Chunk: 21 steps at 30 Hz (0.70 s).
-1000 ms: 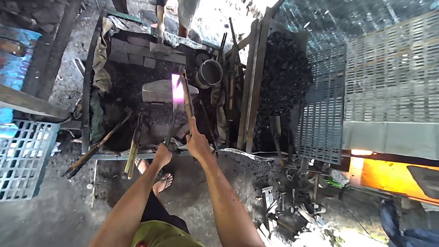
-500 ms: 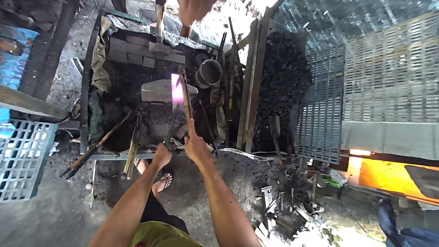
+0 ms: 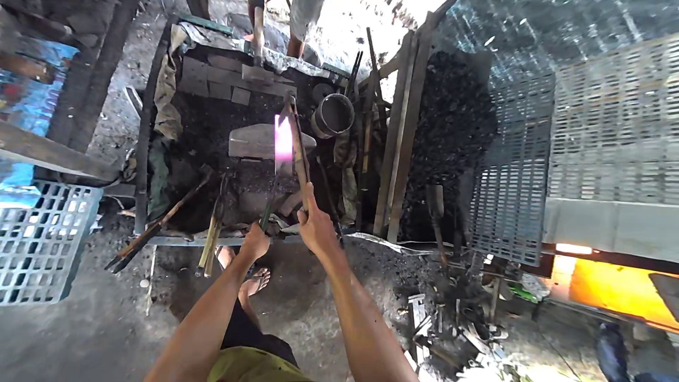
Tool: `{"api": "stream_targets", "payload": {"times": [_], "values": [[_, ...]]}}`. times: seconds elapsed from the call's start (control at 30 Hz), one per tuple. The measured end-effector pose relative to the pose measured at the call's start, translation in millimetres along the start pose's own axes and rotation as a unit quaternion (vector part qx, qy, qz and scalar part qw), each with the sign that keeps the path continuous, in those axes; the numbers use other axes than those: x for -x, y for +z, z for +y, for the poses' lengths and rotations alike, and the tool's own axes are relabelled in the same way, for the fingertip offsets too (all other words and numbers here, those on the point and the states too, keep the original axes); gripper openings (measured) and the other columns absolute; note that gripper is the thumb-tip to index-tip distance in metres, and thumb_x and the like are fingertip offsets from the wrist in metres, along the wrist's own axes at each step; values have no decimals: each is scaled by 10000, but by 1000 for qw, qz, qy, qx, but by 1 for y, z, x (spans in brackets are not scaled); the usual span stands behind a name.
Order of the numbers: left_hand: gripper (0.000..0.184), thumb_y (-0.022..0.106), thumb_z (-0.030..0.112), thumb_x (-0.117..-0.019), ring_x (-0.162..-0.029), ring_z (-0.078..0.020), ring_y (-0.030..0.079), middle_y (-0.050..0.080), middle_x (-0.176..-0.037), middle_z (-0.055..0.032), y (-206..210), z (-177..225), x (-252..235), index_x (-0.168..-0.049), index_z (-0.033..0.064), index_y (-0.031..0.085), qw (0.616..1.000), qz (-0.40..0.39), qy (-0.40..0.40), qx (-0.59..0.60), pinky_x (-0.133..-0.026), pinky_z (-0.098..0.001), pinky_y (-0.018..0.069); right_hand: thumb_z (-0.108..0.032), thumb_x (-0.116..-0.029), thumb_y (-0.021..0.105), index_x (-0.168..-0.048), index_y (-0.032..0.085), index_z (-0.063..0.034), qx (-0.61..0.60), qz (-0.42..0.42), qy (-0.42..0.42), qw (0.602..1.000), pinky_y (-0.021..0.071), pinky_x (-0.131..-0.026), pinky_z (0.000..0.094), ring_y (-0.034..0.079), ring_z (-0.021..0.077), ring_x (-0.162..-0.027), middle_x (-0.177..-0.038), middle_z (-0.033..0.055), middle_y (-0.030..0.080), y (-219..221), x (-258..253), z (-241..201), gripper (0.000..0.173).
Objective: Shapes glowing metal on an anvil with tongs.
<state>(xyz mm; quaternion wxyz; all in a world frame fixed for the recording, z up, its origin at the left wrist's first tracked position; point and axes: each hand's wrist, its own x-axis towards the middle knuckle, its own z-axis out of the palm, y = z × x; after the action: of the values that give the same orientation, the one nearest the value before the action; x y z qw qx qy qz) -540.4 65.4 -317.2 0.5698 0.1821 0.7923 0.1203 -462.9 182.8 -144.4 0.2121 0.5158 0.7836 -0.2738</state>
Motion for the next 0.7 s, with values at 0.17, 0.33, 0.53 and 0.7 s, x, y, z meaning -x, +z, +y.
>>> {"api": "stream_targets", "payload": {"times": [0.17,0.33,0.53,0.7], "values": [[600,603,158,-951,-1181,-385,655,626,-1296,-251,3,5,1,-1486,10,377,1000,0,-4,8,-974,-566,537,-326,-1100,444,-1669,2,-314,-28,-19,18,999,584,-829,452,718,287,-900,-1071,149,711,0,-15,5,721],[594,597,158,-958,-1197,-374,650,618,-1312,-253,5,7,0,-1486,4,373,1000,4,-4,-4,-990,-552,533,-327,-1101,440,-1665,-22,-335,-37,-36,12,999,590,-819,438,719,270,-888,-1114,146,707,-3,-22,14,729],[588,601,170,-960,-1201,-384,646,623,-1304,-253,6,6,1,-1477,1,378,1000,10,5,-4,-990,-557,530,-317,-1107,404,-1656,-68,-350,0,-62,31,998,582,-859,472,718,304,-968,-1127,155,704,-11,5,0,724],[583,602,163,-961,-1206,-378,645,620,-1310,-250,7,5,-1,-1473,-3,378,1000,11,5,-7,-995,-549,531,-308,-1103,407,-1657,-64,-340,13,-55,33,998,577,-876,483,717,307,-997,-1099,141,715,-4,11,-5,729]]}}
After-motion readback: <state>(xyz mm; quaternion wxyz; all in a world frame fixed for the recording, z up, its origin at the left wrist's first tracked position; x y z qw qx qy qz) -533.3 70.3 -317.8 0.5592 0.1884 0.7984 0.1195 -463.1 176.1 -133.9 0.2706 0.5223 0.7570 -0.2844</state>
